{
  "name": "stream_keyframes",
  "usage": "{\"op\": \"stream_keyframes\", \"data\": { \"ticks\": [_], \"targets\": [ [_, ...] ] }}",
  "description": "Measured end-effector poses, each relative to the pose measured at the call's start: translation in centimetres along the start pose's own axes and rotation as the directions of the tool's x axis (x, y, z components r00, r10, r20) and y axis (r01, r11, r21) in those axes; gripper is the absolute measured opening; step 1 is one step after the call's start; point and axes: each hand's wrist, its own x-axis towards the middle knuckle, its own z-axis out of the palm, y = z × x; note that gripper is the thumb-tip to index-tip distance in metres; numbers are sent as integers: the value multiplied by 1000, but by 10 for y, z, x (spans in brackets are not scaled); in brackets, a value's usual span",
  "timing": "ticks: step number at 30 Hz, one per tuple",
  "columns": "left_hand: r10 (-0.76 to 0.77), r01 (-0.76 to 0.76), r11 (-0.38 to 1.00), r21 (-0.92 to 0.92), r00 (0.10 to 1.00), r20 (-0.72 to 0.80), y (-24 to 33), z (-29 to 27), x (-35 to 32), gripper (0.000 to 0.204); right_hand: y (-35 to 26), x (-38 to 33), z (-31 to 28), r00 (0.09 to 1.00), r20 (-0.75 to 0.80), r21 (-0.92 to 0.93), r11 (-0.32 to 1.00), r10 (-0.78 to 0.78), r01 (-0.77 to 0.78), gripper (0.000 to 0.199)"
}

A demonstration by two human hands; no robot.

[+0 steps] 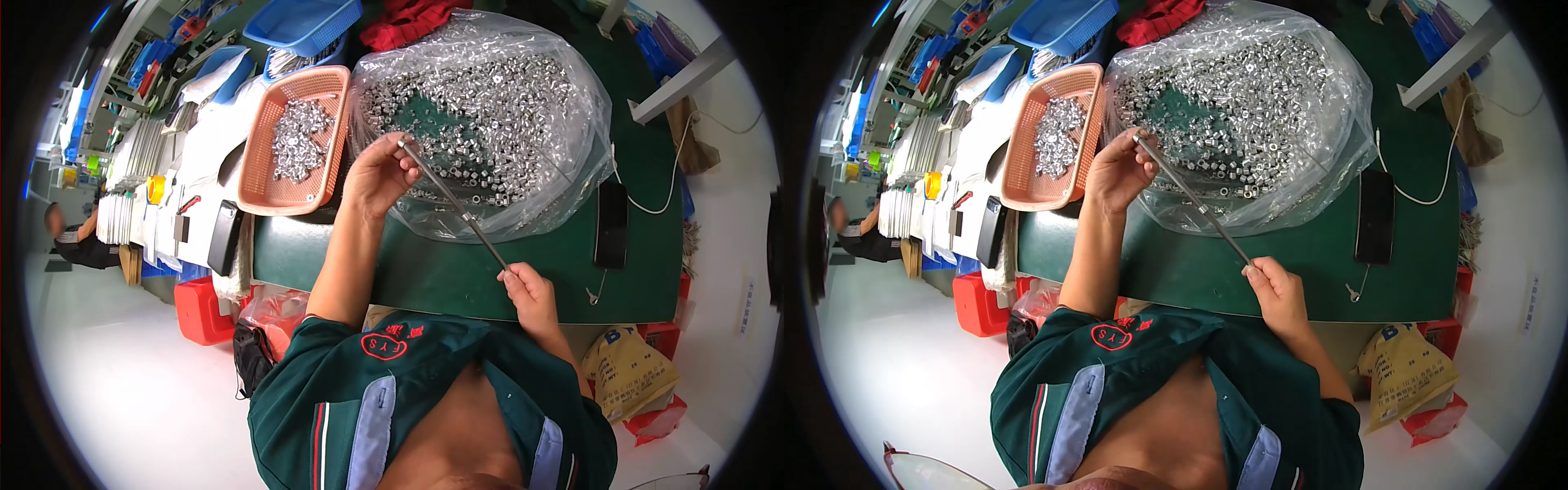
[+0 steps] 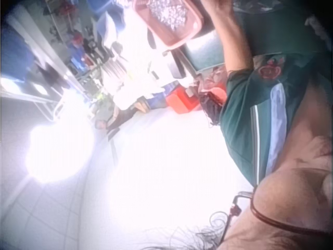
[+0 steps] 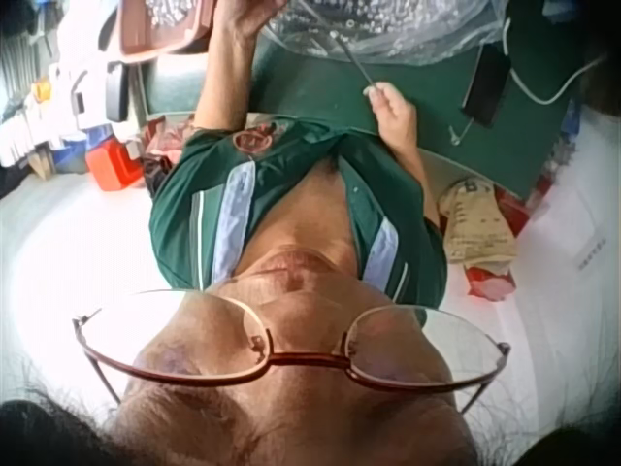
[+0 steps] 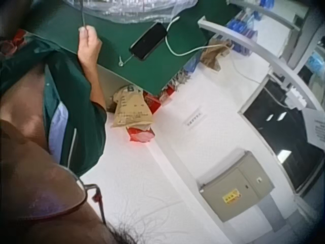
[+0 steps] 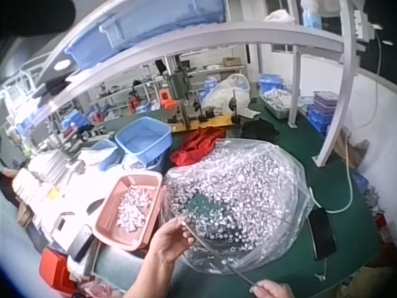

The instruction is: The person uses a metal rod to pick up small, cylindrical metal parts from a large plastic bag and places them into a pink basket. The person repeats this action continuously, transferring the parts one by one from the bag to the basket.

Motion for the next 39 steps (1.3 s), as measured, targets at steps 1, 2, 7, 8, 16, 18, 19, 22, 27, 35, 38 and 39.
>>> {"op": "stream_keyframes", "data": {
  "ticks": [1, 2, 7, 8, 16, 18, 19, 22, 27, 35, 38, 39],
  "targets": [
    [32, -34, 996, 83, 999, 20, 2, 0, -2, 14, 0, -1, -1, 1000, 4, -12, 1000, 0, 0, 15],
    [73, -61, 977, 204, 996, -51, 4, 2, -2, 14, -2, -2, -3, 1000, -7, -42, 999, -23, 22, 14],
    [90, -65, 939, 338, 994, -60, -5, 15, -3, 23, -6, 0, -4, 992, -72, -115, 988, -109, 100, 13],
    [128, -98, 930, 355, 990, -63, -15, 20, -3, 25, -7, 1, -2, 993, -67, -91, 992, -92, 86, 13],
    [-140, 8, 557, 831, 987, 85, -27, 33, -12, 29, -6, 18, 3, 997, -71, 33, 999, -28, 30, 14],
    [124, -84, 450, 889, 992, 30, -21, 27, -9, 25, -5, 18, 1, 996, -91, 51, 998, -19, 24, 14],
    [254, -123, 371, 921, 967, 27, -14, 22, -6, 25, -5, 18, 0, 995, -103, 59, 998, -18, 24, 14],
    [369, -33, 24, 999, 929, 22, -5, 19, -2, 18, 4, 17, -4, 991, -130, 116, 993, 11, 5, 16],
    [216, -161, -381, 910, 942, 257, -12, 16, 4, 16, 15, 15, -5, 987, -159, 149, 989, 17, 7, 16],
    [89, -277, -645, 712, 899, 430, -22, 0, 21, 19, 20, 15, -6, 986, -166, 138, 990, 16, 7, 16],
    [123, -234, -496, 836, 934, 335, -20, 3, 18, 19, 14, 14, -5, 987, -156, 155, 988, 41, -16, 15],
    [141, -214, -420, 882, 944, 297, -14, 6, 20, 20, 13, 16, -6, 987, -156, 139, 990, 39, -17, 15]
  ]
}}
